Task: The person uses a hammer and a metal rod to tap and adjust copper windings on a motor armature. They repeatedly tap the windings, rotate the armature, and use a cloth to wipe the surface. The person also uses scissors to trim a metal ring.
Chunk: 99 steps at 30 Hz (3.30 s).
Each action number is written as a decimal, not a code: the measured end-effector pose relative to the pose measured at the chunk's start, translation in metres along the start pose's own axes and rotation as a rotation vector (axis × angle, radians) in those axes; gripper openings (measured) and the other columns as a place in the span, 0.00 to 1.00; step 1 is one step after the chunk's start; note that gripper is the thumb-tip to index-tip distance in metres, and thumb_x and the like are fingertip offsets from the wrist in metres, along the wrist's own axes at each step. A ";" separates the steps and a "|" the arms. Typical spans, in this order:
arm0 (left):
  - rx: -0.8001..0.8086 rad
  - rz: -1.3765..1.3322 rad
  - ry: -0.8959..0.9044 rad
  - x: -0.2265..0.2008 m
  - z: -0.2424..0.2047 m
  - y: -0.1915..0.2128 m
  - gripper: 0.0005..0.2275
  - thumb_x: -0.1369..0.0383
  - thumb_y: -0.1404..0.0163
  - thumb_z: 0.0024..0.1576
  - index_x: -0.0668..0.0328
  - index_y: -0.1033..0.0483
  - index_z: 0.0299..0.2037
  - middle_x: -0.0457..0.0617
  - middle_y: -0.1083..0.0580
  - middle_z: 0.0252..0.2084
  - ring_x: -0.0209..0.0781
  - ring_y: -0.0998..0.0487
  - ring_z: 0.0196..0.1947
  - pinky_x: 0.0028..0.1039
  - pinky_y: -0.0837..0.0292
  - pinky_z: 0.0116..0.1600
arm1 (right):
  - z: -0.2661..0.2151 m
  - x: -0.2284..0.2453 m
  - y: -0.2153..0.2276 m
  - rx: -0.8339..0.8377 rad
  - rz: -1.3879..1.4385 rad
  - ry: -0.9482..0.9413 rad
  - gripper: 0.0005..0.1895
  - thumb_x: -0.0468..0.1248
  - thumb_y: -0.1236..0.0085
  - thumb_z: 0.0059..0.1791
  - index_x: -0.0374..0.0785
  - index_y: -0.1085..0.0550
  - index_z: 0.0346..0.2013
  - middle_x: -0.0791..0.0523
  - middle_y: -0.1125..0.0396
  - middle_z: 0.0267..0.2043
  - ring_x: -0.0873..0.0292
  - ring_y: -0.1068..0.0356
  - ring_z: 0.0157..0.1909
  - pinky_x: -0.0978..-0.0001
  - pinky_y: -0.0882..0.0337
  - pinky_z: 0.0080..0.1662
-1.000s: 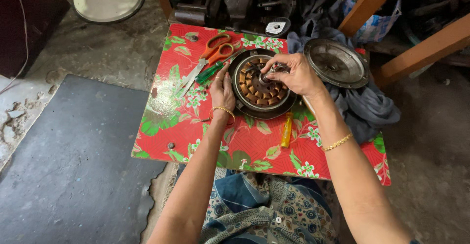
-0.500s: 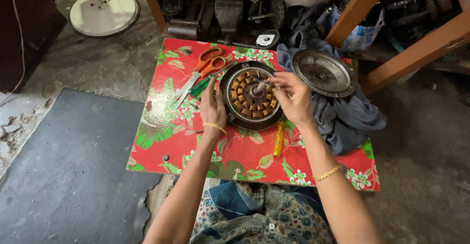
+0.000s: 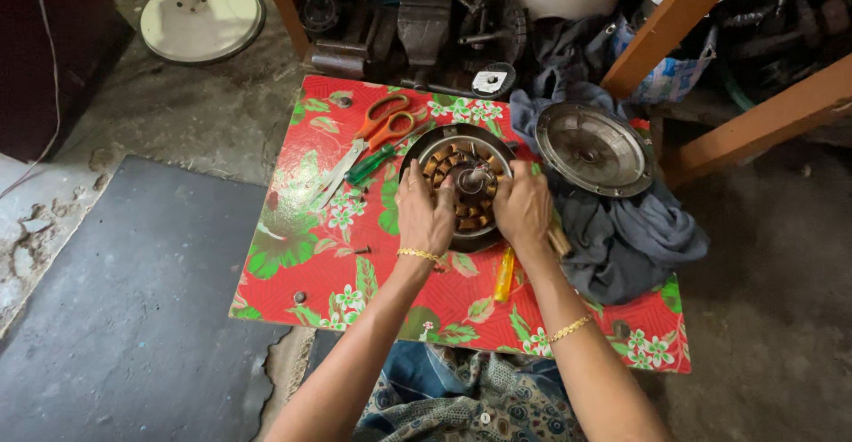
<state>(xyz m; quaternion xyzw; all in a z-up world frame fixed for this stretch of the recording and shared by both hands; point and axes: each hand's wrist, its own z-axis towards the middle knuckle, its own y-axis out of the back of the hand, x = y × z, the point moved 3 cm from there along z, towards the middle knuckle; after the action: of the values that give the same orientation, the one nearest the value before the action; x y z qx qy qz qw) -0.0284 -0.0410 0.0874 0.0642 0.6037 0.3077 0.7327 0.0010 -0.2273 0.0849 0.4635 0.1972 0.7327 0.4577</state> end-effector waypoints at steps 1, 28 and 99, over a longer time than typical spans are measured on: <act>-0.006 -0.038 0.037 0.002 0.002 -0.001 0.32 0.60 0.49 0.62 0.75 0.45 0.70 0.75 0.40 0.68 0.69 0.41 0.68 0.46 0.47 0.70 | -0.001 -0.002 -0.005 0.014 -0.015 -0.017 0.15 0.38 0.49 0.52 0.32 0.25 0.50 0.40 0.29 0.40 0.35 0.29 0.44 0.46 0.31 0.48; 0.238 -1.155 0.598 0.000 0.025 0.034 0.23 0.55 0.57 0.64 0.62 0.32 0.64 0.48 0.24 0.52 0.39 0.25 0.52 0.36 0.32 0.60 | 0.016 -0.036 -0.020 0.195 0.339 -0.398 0.14 0.39 0.44 0.51 0.35 0.20 0.46 0.44 0.24 0.40 0.50 0.23 0.44 0.61 0.29 0.47; 0.134 -0.847 0.389 0.003 0.041 0.013 0.35 0.43 0.62 0.64 0.59 0.48 0.75 0.48 0.44 0.76 0.37 0.43 0.72 0.33 0.49 0.72 | 0.096 0.044 -0.011 0.551 0.220 0.150 0.19 0.49 0.50 0.54 0.36 0.23 0.42 0.43 0.26 0.36 0.43 0.25 0.40 0.53 0.29 0.42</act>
<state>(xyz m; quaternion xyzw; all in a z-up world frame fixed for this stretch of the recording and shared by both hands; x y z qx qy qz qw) 0.0052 -0.0175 0.1020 -0.1994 0.7215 -0.0517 0.6611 0.0819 -0.1973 0.1462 0.5335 0.3702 0.7290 0.2166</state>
